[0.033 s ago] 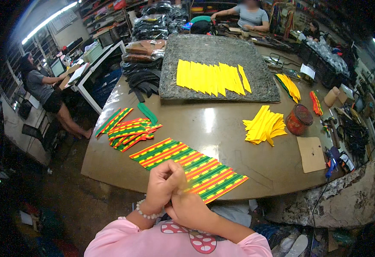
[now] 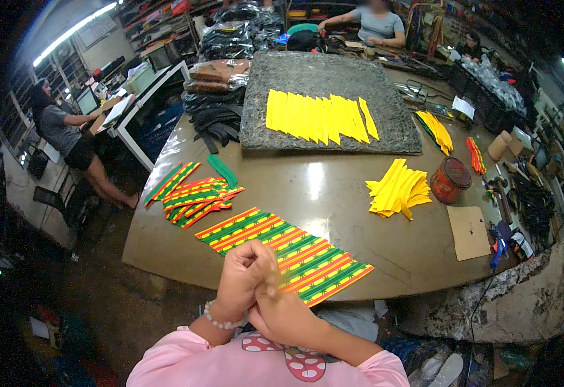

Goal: The person assembles a decorative item by folding a patterned fabric piece and attaching yellow fabric strips to its edges. They smooth the folds, align the strips, and secure them using a small container of adhesive. The finished item is placed on a foam mat.

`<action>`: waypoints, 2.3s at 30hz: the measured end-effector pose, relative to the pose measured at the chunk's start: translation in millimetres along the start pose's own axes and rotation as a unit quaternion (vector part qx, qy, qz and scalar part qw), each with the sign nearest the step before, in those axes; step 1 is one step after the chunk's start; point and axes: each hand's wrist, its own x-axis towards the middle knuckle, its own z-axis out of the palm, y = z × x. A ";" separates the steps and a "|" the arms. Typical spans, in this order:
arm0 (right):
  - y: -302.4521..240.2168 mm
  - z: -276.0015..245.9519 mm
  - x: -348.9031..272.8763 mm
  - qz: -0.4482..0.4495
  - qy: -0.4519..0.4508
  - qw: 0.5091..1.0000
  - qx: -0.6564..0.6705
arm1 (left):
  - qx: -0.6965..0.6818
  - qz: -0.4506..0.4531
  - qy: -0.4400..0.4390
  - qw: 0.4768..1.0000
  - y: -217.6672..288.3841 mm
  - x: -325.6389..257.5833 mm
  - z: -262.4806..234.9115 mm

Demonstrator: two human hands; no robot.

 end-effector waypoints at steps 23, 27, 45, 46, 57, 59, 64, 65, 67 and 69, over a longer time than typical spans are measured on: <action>14.8 -14.5 -20.1 0.110 -0.202 0.945 0.230 | -0.288 -0.075 -0.323 0.898 -2.6 9.7 10.2; 13.9 -13.4 -31.5 0.120 -0.137 0.895 0.407 | -0.274 -0.028 -0.306 0.911 -5.5 6.7 20.8; 36.2 -18.3 -44.7 0.086 -0.182 0.585 0.786 | -0.283 0.060 -0.267 0.919 -25.8 18.0 38.4; 36.1 -19.1 -42.9 0.095 -0.155 0.583 0.792 | -0.269 0.066 -0.274 0.921 -23.6 21.2 36.4; 32.7 -21.5 -36.9 0.110 -0.312 0.724 0.606 | -0.466 -0.113 -0.413 0.774 -27.6 26.4 37.7; 41.8 -17.1 -42.6 0.032 -0.343 0.735 0.584 | -0.472 -0.109 -0.401 0.777 -32.2 24.8 43.7; 63.6 -13.8 -59.0 -0.092 -0.130 0.565 0.810 | -0.310 -0.056 -0.276 0.908 -37.9 16.7 58.3; 66.2 -16.8 -58.7 -0.090 -0.102 0.555 0.820 | -0.276 -0.036 -0.249 0.928 -37.3 16.1 58.9; 65.4 -26.3 -56.5 -0.064 -0.079 0.581 0.807 | -0.242 -0.036 -0.184 0.952 -35.4 14.9 59.7; 57.3 -36.3 -54.0 -0.035 -0.055 0.606 0.793 | -0.244 -0.063 -0.112 0.961 -32.6 15.0 57.6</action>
